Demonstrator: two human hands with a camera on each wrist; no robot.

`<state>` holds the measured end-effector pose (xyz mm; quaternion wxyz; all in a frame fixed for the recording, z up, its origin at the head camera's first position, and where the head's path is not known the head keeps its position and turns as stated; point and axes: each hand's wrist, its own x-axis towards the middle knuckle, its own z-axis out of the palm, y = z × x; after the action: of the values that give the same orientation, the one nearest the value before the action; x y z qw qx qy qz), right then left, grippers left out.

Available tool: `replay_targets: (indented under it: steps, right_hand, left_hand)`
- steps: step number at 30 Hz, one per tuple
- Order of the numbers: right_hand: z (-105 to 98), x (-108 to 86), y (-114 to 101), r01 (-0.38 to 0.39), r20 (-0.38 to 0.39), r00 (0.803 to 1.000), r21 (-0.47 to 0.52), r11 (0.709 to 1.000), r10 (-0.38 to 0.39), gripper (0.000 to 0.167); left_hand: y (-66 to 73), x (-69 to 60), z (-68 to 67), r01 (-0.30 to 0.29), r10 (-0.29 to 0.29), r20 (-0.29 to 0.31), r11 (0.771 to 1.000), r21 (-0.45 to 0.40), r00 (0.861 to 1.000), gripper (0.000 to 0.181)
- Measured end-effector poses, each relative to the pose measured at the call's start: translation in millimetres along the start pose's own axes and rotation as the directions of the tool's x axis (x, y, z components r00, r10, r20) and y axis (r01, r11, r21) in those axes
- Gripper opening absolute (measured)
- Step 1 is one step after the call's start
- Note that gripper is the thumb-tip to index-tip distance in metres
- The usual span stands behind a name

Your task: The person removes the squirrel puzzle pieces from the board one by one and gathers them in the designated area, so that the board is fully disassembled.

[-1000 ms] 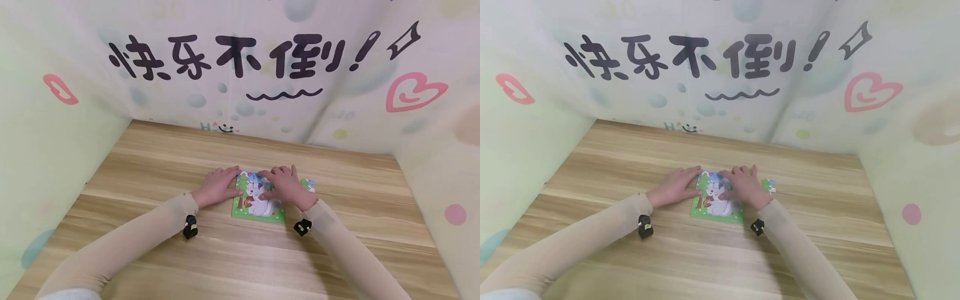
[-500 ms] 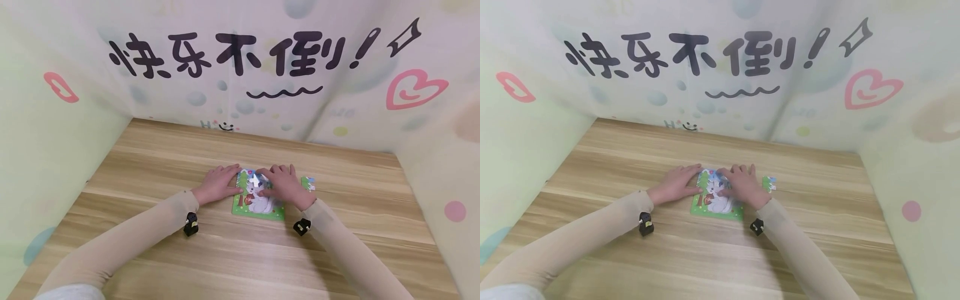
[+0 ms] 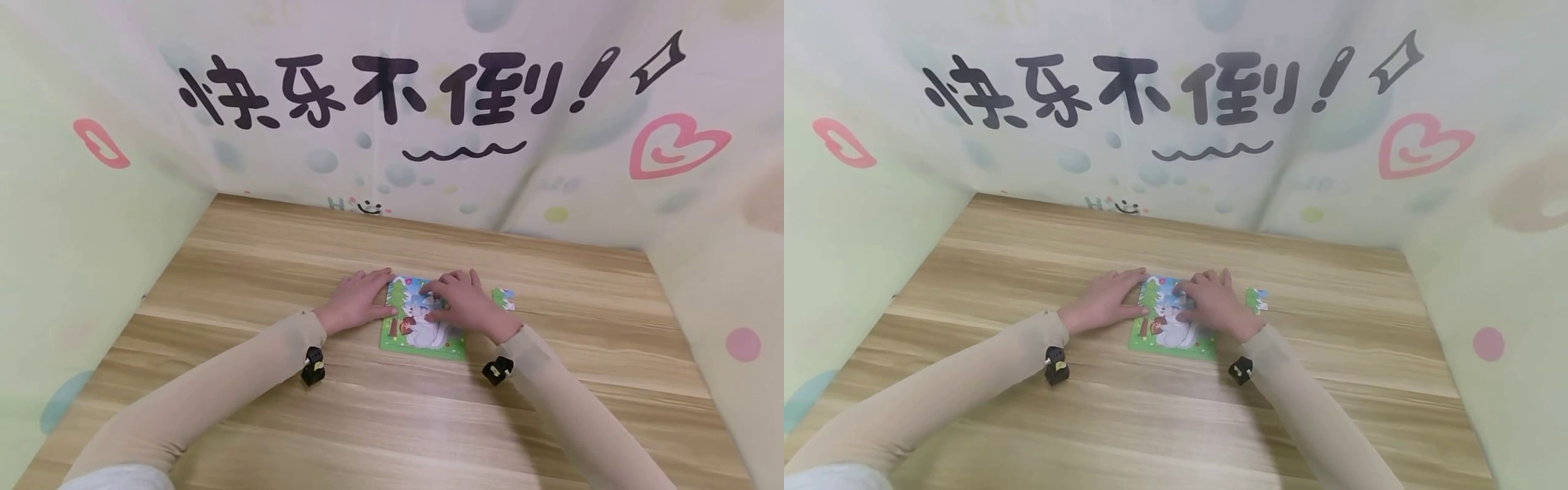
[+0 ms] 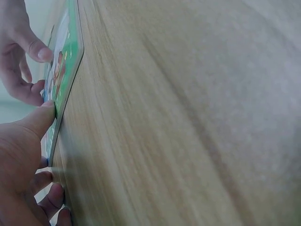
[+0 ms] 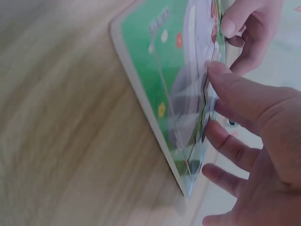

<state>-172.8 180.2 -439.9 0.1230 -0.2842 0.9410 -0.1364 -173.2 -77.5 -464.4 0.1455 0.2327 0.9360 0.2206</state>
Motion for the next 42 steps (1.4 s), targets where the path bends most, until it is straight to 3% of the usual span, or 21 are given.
replay_targets:
  steps: [13,27,35,42]
  right_hand:
    - [0,-1.8,3,0.055,-0.031,0.998,-0.042,0.998,-0.057,0.038]
    - [3,-8.3,0,0.147,-0.065,0.983,-0.271,0.951,-0.171,0.042]
    - [0,-12.1,3,0.205,-0.075,0.967,-0.335,0.920,-0.243,0.044]
    - [-1,-26.2,15,0.228,-0.163,0.943,-0.318,0.920,-0.290,0.039]
  left_hand:
    - [0.3,-0.4,0.3,0.002,-0.002,-0.002,1.000,0.018,1.000,0.080]
    - [4.4,-3.1,-2.9,0.006,-0.006,0.001,1.000,0.019,1.000,0.078]
    - [1.7,-1.1,-0.4,0.003,-0.003,0.003,1.000,0.029,1.000,0.079]
    - [-0.7,-0.2,2.3,0.008,-0.008,0.000,1.000,0.020,1.000,0.079]
